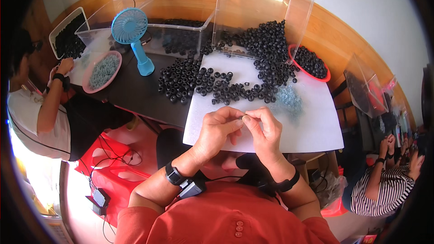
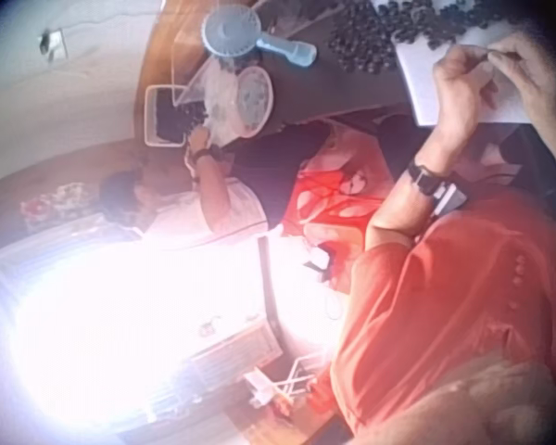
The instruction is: Assembling small black plastic circular rings with light blue plastic pins at a workshop table.
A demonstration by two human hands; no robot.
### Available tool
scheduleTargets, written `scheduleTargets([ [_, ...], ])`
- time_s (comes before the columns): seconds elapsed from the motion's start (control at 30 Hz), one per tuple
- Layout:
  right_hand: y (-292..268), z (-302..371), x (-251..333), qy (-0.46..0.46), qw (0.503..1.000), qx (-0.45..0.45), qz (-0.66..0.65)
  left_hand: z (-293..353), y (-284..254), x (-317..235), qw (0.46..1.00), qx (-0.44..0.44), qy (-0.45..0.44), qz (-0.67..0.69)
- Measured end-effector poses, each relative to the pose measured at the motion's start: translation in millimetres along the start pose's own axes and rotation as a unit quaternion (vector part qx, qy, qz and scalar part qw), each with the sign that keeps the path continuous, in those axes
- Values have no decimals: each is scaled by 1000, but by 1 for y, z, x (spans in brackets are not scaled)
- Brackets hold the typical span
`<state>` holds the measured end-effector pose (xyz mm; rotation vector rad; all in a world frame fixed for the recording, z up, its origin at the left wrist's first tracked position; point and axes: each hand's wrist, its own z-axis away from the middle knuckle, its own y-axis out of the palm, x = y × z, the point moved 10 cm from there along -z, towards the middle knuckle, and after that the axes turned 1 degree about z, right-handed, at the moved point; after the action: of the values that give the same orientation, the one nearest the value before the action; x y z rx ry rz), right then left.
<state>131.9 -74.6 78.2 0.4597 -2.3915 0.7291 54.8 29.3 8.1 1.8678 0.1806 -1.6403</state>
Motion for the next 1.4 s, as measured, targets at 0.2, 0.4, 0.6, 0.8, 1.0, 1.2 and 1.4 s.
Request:
scheduleTargets([
  [0.2, -7, -4, 10, -28, 999, 14, -7, -1, 0, 1, 1000, -5, -1, 2],
  [0.4, -7, -7, 14, -41, 999, 34, 5, -1, -1, 1, 1000, -3, 1, 1],
  [0.6, -4, -10, 19, -63, 994, 65, 55, -1, -1, 3, 1000, -3, -7, 9],
  [0.8, -1, -7, 20, -56, 993, 59, 91, -1, 1, 5, 1000, 7, -4, 0],
  [1.0, 3, -4, 17, -56, 991, 38, 115, 0, 0, 3, 999, -4, 11, -35],
  [1.2, 6, -4, 34, -134, 971, 70, 186, 1, 0, 4, 1000, -4, -1, -27],
  [1.4, 12, -9, 32, -172, 955, 87, 225, -3, 0, 3, 999, -17, -23, -46],
])
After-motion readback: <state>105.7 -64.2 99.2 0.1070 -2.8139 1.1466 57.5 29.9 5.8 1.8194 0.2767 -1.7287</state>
